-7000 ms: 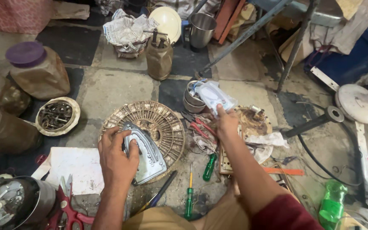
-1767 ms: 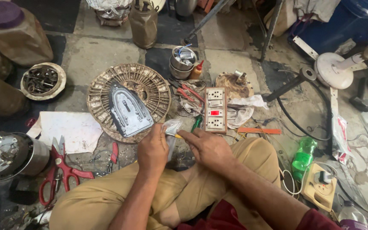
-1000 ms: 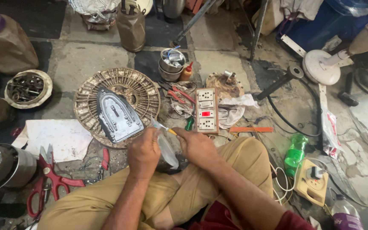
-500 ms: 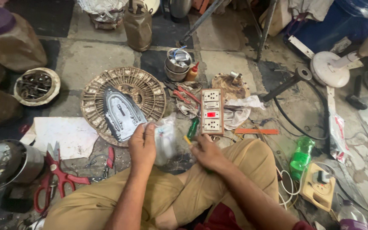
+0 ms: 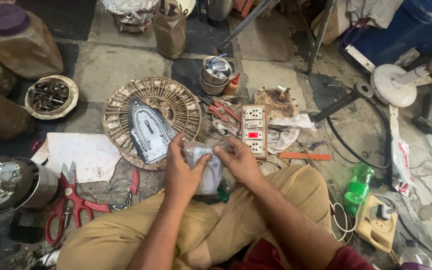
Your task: The person repairs an iron by first removing the metal base plate and then using a screwdriver to remove internal components and wires. They then open a small package containing a new white cord, which they then begin to attach to the interior of the iron using pliers and a screwdriver.
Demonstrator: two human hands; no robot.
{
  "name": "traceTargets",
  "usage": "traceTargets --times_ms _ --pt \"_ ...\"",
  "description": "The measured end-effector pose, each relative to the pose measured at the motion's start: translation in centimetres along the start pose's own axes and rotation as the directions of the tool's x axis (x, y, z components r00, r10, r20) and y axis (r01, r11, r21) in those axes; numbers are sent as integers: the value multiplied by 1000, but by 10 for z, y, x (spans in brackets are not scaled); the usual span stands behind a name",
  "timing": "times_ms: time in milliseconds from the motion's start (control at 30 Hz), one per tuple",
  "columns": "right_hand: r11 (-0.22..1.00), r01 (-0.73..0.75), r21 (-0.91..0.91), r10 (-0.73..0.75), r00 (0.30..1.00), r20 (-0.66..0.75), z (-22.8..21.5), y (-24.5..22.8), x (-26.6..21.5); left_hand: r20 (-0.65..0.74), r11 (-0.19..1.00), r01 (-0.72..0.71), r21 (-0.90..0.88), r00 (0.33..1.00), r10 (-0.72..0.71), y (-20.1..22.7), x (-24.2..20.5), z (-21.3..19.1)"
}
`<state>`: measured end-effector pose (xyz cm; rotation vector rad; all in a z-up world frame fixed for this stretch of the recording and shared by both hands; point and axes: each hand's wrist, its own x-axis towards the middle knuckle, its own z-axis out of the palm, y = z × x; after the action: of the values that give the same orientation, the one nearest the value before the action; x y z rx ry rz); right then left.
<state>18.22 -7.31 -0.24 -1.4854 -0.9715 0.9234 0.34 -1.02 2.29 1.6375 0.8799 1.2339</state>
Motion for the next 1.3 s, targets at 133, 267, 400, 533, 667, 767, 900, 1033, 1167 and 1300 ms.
traceTargets --times_ms 133,267,400,533,667,767,900,1033,1167,1300 --pt "998 29 -53 -27 999 37 -8 -1 3 144 803 -405 437 913 382 12 -4 -7" --pt "999 27 29 -30 997 78 -11 -1 4 210 724 -472 503 879 428 22 -4 -8" --pt "997 76 2 -76 988 138 -14 3 6 270 750 -452 482 892 364 27 -2 -6" --pt "991 134 -22 -130 981 141 -15 13 -4 367 767 -401 501 901 231 27 -4 -1" --pt "994 59 -94 -53 996 72 -19 20 -13 482 709 -426 561 865 139 21 -6 1" --pt "990 95 -102 -87 993 77 -23 24 -13 571 724 -473 501 810 134 13 -5 1" --pt "998 37 -58 -32 996 82 -36 26 -13 523 769 -501 396 812 259 12 -10 -2" --pt "995 -13 102 -1 990 138 -48 26 -7 548 635 -648 421 739 391 21 -8 -9" --pt "990 9 138 -36 980 198 -55 30 -7 623 504 -737 451 664 413 28 0 -11" --pt "993 -27 111 11 989 144 -57 42 -13 754 335 -834 439 545 367 35 9 -5"
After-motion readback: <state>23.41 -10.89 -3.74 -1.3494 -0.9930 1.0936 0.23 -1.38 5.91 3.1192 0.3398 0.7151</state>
